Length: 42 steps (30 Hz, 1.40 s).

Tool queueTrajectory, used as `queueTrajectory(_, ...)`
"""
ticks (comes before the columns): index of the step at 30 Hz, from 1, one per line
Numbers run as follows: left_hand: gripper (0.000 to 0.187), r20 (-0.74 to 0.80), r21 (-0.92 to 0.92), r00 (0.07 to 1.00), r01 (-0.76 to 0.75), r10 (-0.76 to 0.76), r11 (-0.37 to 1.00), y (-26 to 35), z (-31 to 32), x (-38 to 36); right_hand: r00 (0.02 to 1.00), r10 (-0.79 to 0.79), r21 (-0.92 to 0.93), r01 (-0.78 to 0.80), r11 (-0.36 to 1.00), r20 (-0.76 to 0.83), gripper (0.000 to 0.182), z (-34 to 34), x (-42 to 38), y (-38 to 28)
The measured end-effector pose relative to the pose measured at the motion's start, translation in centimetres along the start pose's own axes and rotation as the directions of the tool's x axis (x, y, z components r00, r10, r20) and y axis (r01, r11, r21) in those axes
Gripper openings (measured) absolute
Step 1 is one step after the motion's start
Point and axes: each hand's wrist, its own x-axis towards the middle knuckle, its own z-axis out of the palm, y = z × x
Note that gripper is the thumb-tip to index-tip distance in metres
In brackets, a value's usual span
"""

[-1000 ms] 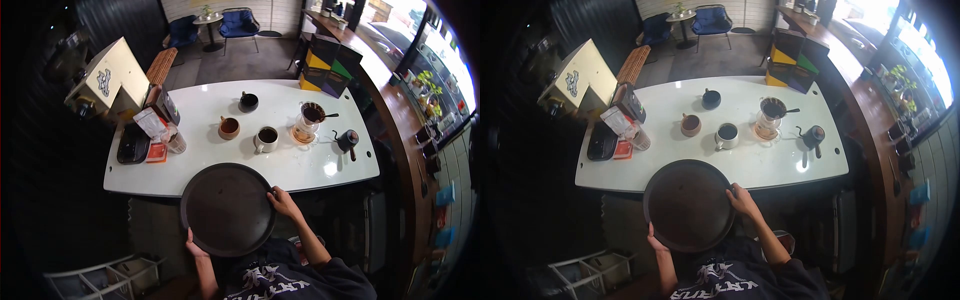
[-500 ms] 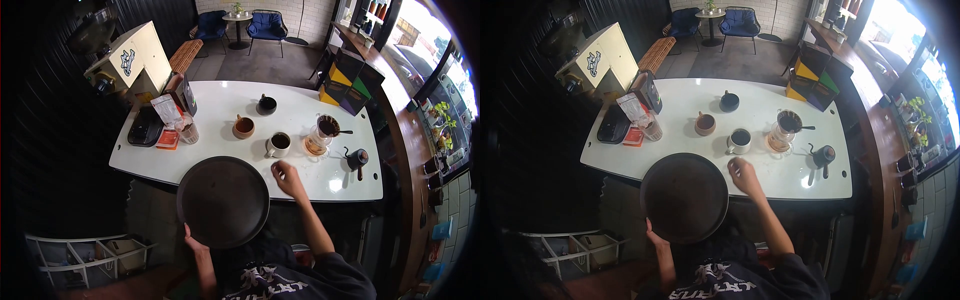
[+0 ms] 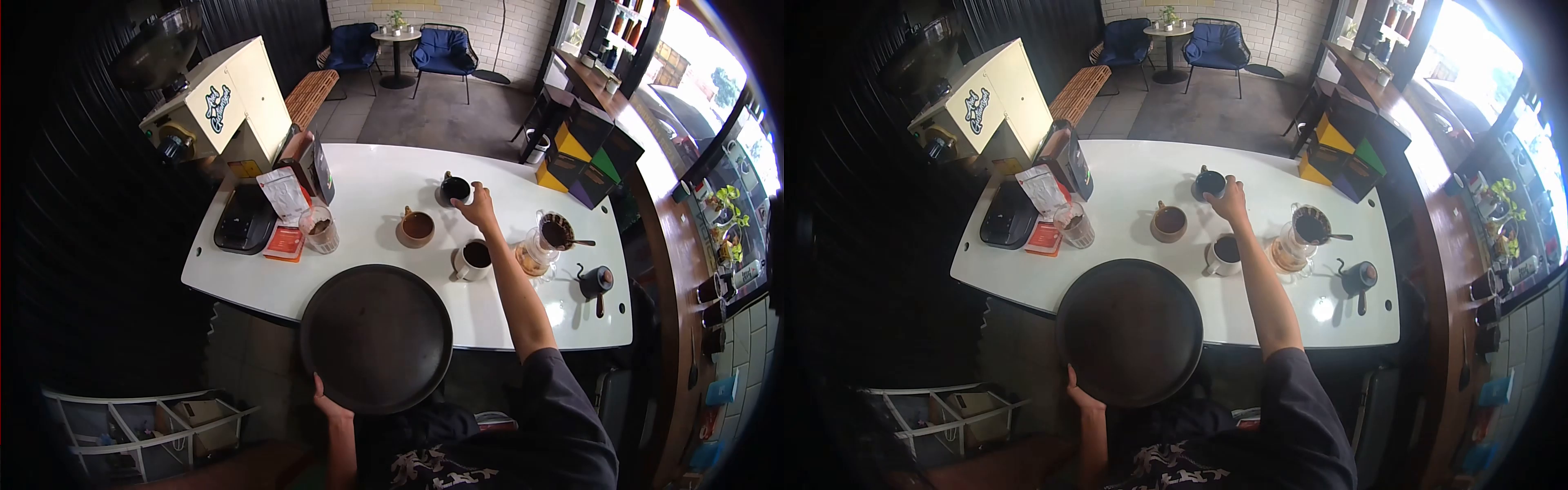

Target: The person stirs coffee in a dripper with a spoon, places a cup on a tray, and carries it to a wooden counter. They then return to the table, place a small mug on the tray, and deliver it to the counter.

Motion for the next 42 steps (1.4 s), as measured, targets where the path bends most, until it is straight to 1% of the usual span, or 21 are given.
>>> queueTrajectory(1,0.049,-0.04,0.04,0.999,-0.017,0.018,0.999,-0.1,0.4,0.0,0.999,0.026,-0.035,-0.025,0.999,0.021,0.083,0.4,0.7,0.0)
queueTrajectory(2,0.049,-0.043,0.041,0.999,-0.023,0.025,0.999,-0.1,0.4,0.2,0.998,0.044,-0.052,-0.042,0.998,0.046,0.097,0.9,1.5,0.0)
queueTrajectory(4,0.051,0.018,0.008,1.0,-0.021,0.021,1.0,-0.2,0.0,0.3,0.995,0.057,-0.077,-0.051,0.996,0.078,0.1,1.8,2.8,0.3)
queueTrajectory(6,0.051,-0.001,-0.007,1.0,-0.012,0.012,1.0,-0.2,-0.3,0.3,0.991,0.079,-0.133,-0.064,0.989,0.111,0.107,2.6,3.8,0.7)
queueTrajectory(9,0.049,-0.016,-0.033,1.0,-0.008,0.007,0.999,-0.4,0.1,0.2,0.974,0.111,-0.175,-0.077,0.982,0.196,0.105,3.4,5.0,0.8)
queueTrajectory(11,0.049,-0.025,-0.042,1.0,-0.018,0.017,0.999,-0.5,0.3,0.0,0.976,0.103,-0.204,-0.063,0.977,0.192,0.102,4.0,5.4,0.8)
queueTrajectory(13,0.049,-0.109,0.041,0.992,-0.055,0.059,0.998,-0.6,0.6,-0.2,0.965,0.16,-0.25,-0.106,0.962,0.206,0.1,3.6,5.3,0.2)
queueTrajectory(15,0.049,-0.129,0.056,0.989,-0.071,0.078,0.996,-0.7,0.9,-0.3,0.969,0.152,-0.269,-0.096,0.958,0.195,0.095,3.5,5.2,-0.4)
queueTrajectory(17,0.049,-0.142,0.07,0.986,-0.08,0.09,0.994,-0.9,1.3,-0.4,0.974,0.128,-0.289,-0.069,0.955,0.187,0.083,3.1,5.2,-0.5)
queueTrajectory(19,0.05,-0.061,0.013,0.996,-0.06,0.06,0.998,-0.9,1.6,-0.6,0.976,0.11,-0.297,-0.05,0.954,0.189,0.081,2.7,5.3,-0.5)
queueTrajectory(20,0.05,-0.065,0.013,0.996,-0.062,0.063,0.998,-1.0,1.5,-0.6,0.974,0.087,-0.297,-0.022,0.955,0.207,0.081,2.5,5.4,-0.5)
queueTrajectory(23,0.05,-0.144,0.026,0.987,-0.068,0.071,0.997,-1.4,1.8,-0.7,0.974,0.044,-0.299,0.025,0.954,0.222,0.079,1.4,5.3,-0.7)
queueTrajectory(25,0.05,-0.196,0.105,0.975,-0.086,0.106,0.991,-1.4,2.9,-1.2,0.971,-0.014,-0.264,0.079,0.961,0.239,0.078,0.4,5.4,-1.0)
queueTrajectory(26,0.05,-0.201,0.105,0.974,-0.083,0.103,0.991,-1.5,2.5,-1.2,0.977,-0.06,-0.265,0.114,0.958,0.207,0.076,0.0,5.1,-1.1)
queueTrajectory(28,0.05,-0.122,0.015,0.99,-0.062,0.063,0.998,-1.6,1.6,-0.8,0.974,-0.096,-0.267,0.151,0.952,0.206,0.075,-1.0,4.9,-2.0)
queueTrajectory(31,0.05,-0.045,-0.006,0.998,-0.049,0.048,0.999,-1.7,1.0,-0.7,0.965,-0.149,-0.254,0.203,0.946,0.216,0.074,-3.3,3.7,-4.7)
queueTrajectory(32,0.05,-0.05,-0.007,0.998,-0.05,0.05,0.999,-1.7,0.9,-0.7,0.953,-0.14,-0.237,0.207,0.949,0.269,0.078,-4.1,3.2,-5.8)
queueTrajectory(34,0.051,0.084,-0.095,0.996,0.012,-0.004,0.995,-1.8,0.8,-0.6,0.927,-0.129,-0.201,0.21,0.957,0.352,0.084,-5.5,2.0,-7.8)
queueTrajectory(37,0.051,0.001,-0.043,0.999,0.032,-0.032,0.999,-1.9,0.3,-0.3,0.908,-0.223,-0.166,0.297,0.94,0.355,0.084,-6.6,-1.1,-10.3)
queueTrajectory(38,0.051,-0.002,-0.044,1.0,0.03,-0.03,0.999,-1.9,0.2,-0.3,0.906,-0.267,-0.167,0.334,0.928,0.33,0.076,-6.8,-2.5,-11.3)
queueTrajectory(42,0.051,-0.02,0.009,0.997,0.076,-0.075,0.997,-1.7,1.0,-0.3,0.821,-0.336,-0.007,0.382,0.924,0.461,0.076,-6.8,-7.6,-14.1)
